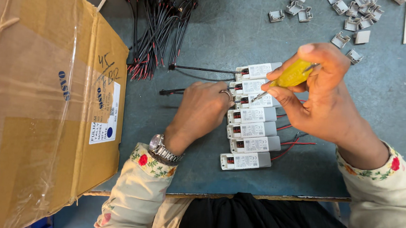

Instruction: The person assembles electronics components by picking up white driver cases, threading wires through plastic caps, and securing the caps onto the cases using a screwdriver.

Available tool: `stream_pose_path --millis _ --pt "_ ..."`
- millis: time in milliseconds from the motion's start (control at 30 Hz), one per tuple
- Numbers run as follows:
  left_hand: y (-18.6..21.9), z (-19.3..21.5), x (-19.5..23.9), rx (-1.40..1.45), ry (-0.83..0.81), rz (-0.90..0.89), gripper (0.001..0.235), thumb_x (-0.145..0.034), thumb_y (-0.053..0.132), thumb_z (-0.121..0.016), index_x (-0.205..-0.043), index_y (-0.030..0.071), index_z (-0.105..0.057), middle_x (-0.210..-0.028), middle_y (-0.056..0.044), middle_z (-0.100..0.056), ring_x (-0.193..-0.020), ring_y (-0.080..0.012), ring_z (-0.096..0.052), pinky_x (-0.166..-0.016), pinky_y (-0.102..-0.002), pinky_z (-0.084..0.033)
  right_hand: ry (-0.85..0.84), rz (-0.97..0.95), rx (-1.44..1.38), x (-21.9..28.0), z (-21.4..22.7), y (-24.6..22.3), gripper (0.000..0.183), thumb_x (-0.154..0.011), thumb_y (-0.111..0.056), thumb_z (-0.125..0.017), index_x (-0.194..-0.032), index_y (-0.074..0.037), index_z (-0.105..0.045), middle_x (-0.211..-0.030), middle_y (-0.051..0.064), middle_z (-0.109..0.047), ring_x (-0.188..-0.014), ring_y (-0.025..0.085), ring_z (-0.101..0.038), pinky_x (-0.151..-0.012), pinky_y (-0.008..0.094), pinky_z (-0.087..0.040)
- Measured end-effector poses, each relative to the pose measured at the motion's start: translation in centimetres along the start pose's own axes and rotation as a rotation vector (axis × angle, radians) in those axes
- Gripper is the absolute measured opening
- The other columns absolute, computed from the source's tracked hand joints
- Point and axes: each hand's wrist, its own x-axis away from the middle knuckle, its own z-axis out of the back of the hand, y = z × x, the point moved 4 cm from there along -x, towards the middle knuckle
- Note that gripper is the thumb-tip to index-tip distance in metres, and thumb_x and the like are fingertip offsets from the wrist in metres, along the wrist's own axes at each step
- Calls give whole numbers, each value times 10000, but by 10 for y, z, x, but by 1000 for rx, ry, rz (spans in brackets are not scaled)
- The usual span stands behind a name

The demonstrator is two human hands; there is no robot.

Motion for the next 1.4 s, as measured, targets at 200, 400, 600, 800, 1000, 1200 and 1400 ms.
stream_pose_path --millis 200,400,600,800,1000,1200,1400 --pt "-4 6 1 46 -71 91 119 -858 173 -732 -789 78 -753 -835 -83 -681 -818 -316 -677 -731 -463 -510 -8 25 -10 -4 4 -1 809 -981 164 -688 -1463 -144 -116 -1103 181 -542 -1008 241 -719 -857 319 -663" --pt "-58 39 -1 -96 346 251 149 -990 176 -739 -897 63 -766 -953 -117 -699 -920 -310 -677 -832 -432 -525 -19 -8 -34 0 3 3 780 -1005 119 -721 -1473 -137 -151 -1104 165 -545 -1014 227 -730 -843 310 -647" --pt "-146 45 -13 -407 440 441 255 -929 201 -790 -1113 33 -733 -1215 -168 -648 -1163 -354 -597 -974 -461 -510 13 90 -20 4 1 -2 723 -1038 92 -699 -1500 -103 -178 -1132 188 -549 -1034 253 -735 -962 373 -660" --pt "-186 19 -23 -622 263 633 810 -782 508 -865 -1389 53 -582 -1392 -317 -520 -1246 -563 -469 -918 -685 -436 -7 51 -29 0 3 1 716 -1052 37 -718 -1514 -97 -187 -1079 138 -608 -997 237 -767 -862 325 -660" --pt "-188 4 -6 -444 127 682 678 -910 340 -792 -1487 97 -531 -1388 -193 -594 -1270 -420 -531 -1023 -564 -449 -7 51 83 1 3 -1 687 -1023 -31 -722 -1490 -100 -223 -1033 118 -715 -858 268 -755 -724 363 -598" --pt "-164 30 -25 -387 214 698 813 -900 432 -841 -1470 -13 -468 -1278 -373 -562 -1107 -482 -586 -908 -497 -527 6 69 49 0 4 2 684 -1022 -49 -696 -1505 -99 -214 -1084 142 -731 -911 315 -774 -778 384 -617" --pt "-153 22 -62 -469 30 829 939 -708 352 -889 -1424 -62 -444 -1089 -283 -684 -1068 -463 -650 -835 -502 -548 7 48 35 -2 5 2 674 -1021 -74 -696 -1495 -98 -217 -1047 129 -745 -891 315 -773 -777 397 -615"
